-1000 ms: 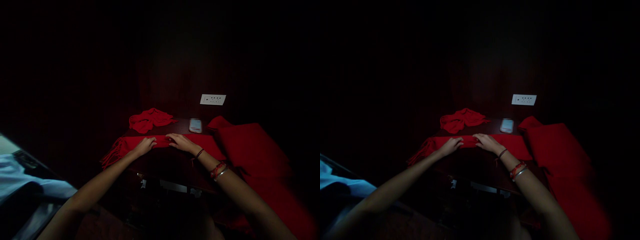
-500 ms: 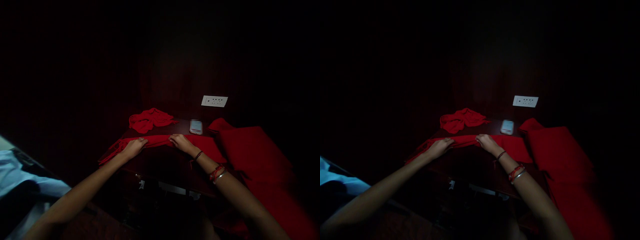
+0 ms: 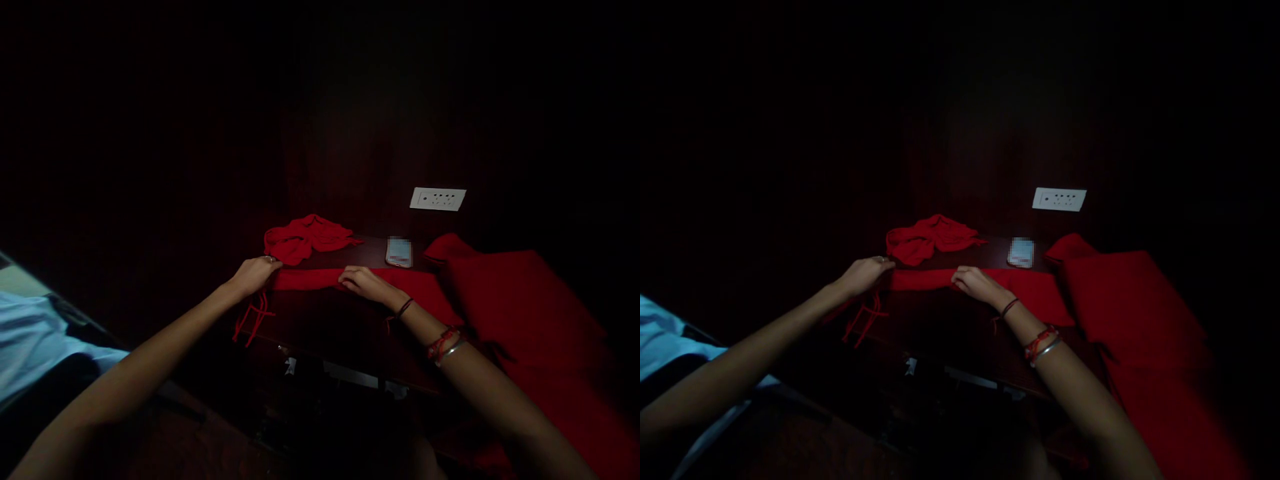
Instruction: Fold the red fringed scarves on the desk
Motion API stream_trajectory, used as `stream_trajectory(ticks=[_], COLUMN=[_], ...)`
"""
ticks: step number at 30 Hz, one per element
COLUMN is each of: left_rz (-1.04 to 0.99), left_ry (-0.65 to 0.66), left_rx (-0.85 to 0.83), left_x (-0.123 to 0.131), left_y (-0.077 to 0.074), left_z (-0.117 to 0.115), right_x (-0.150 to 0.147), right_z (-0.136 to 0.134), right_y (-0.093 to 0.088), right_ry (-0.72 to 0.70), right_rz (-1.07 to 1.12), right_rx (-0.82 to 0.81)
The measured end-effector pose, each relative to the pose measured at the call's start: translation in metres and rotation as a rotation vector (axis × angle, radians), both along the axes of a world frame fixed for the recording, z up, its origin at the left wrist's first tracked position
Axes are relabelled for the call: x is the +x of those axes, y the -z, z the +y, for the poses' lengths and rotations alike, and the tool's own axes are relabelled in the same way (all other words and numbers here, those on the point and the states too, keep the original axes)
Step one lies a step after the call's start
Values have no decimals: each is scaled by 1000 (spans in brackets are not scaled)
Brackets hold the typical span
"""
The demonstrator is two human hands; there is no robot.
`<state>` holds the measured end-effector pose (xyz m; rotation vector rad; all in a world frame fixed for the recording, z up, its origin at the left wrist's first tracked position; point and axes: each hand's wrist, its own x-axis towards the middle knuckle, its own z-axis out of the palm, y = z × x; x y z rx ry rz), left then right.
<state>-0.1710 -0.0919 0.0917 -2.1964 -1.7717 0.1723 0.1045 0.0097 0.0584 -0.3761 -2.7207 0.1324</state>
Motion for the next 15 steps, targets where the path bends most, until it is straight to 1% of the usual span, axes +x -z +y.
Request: stream_trajectory(ticks=[2, 3, 6, 9, 12, 15], left_rz=[62, 84, 122, 149, 170, 167], left_ry=[-5, -27, -120, -144, -155, -142], left_rx=[-67, -73, 32, 79, 127, 182], left_x=[1, 1, 3, 7, 13, 16], left_y=[-12, -20, -43, -64, -78, -90], left_z=[10, 16, 31, 44, 55, 65], right_x=[-1, -1, 1, 4, 4, 4], right_z=[-2, -3, -5, -1, 7, 13], right_y=[-4, -6, -14, -20, -24, -30], right_ry=[48, 73, 153, 237, 321, 399], right_rz=[37, 59, 141, 228, 311, 367], right_rx=[14, 22, 40, 38, 36, 55])
